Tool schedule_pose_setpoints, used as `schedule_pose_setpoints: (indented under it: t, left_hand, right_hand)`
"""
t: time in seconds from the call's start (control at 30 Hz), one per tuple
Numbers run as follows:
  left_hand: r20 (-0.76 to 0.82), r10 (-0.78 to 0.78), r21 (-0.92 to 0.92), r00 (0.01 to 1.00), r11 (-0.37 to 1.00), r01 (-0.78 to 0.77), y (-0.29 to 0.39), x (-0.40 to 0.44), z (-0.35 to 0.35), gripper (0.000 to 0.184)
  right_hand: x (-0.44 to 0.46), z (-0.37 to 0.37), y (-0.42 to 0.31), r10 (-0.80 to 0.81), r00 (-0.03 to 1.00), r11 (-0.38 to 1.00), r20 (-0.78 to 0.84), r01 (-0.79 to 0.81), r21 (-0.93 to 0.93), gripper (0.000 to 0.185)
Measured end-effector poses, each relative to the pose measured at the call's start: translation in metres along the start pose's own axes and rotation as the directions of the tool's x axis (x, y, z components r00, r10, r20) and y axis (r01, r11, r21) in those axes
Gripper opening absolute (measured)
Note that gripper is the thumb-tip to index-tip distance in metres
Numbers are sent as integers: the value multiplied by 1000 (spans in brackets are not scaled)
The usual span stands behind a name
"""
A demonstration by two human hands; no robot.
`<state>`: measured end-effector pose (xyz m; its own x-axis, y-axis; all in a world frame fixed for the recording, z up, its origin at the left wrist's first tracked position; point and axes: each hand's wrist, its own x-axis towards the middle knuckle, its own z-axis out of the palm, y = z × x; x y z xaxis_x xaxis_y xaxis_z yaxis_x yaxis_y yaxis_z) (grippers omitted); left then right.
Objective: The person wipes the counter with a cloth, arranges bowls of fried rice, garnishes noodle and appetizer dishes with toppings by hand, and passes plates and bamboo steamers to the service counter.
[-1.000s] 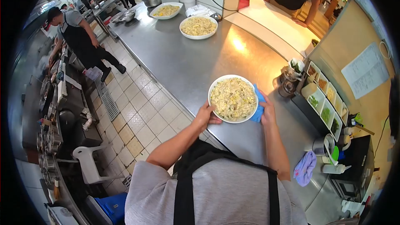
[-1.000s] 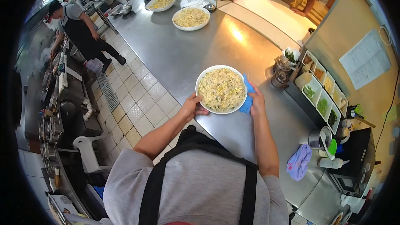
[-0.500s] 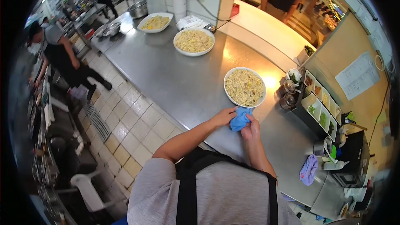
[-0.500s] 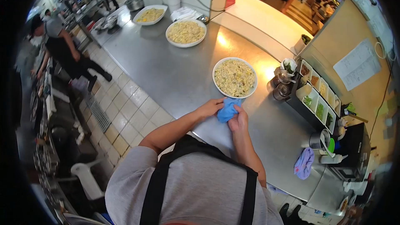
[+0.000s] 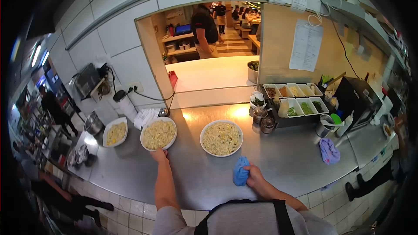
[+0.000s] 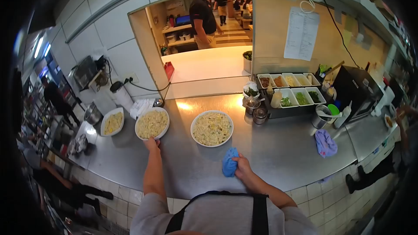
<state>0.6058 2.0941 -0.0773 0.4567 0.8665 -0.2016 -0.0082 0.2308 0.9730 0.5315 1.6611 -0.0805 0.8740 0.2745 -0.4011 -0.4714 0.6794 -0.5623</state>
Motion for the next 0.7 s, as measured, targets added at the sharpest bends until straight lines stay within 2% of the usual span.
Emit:
schedule_pose_setpoints:
  t: [0.03,0.13,0.17,0.27,0.3,0.37,0.4,0.43,0.47,0.53,0.6,0.7]
  left_hand:
    - [-64,38,6,997,999,-38,-2,2,0,33]
    - [-89,49,58,995,997,-44,-6,-14,-17,38]
    - [-29,52,38,998,998,-51,-7,-26,-29,38]
    - [73,24,-18,997,1000,-22,-14,-70,-67,40]
    - [110,-5,4,994,1000,5,-15,-86,-80,42]
    - [172,-38,29,984,999,34,-13,-120,-106,46]
    - [200,-42,34,979,999,36,-13,-138,-117,48]
    - [234,-64,50,970,997,54,-16,-150,-129,48]
    - [269,-88,68,959,995,72,-20,-162,-140,49]
    - [343,-142,123,929,987,106,-21,-188,-153,47]
    - [414,-201,195,888,972,129,-21,-213,-157,44]
    - [529,-231,353,817,935,36,-40,-219,-151,51]
  right_hand:
    - [12,11,6,-8,1000,1000,8,8,9,44]
    - [69,29,15,-20,999,1000,26,19,25,42]
    - [85,34,13,-21,999,999,33,20,34,41]
    - [95,44,-18,35,999,981,38,-27,-192,41]
    - [91,45,-33,-103,991,915,82,127,-384,41]
    - [63,52,-64,-315,913,611,261,405,-680,42]
    - [39,55,-78,-387,828,333,406,537,-775,44]
    - [7,56,-94,-407,721,21,561,621,-784,46]
    - [-15,53,-108,-371,604,-292,705,645,-706,48]
    - [-42,25,-109,-253,687,-449,682,541,-711,51]
    - [-43,-28,-92,-73,745,-640,663,475,-604,49]
    - [-42,-62,-81,-65,612,-702,788,534,-472,47]
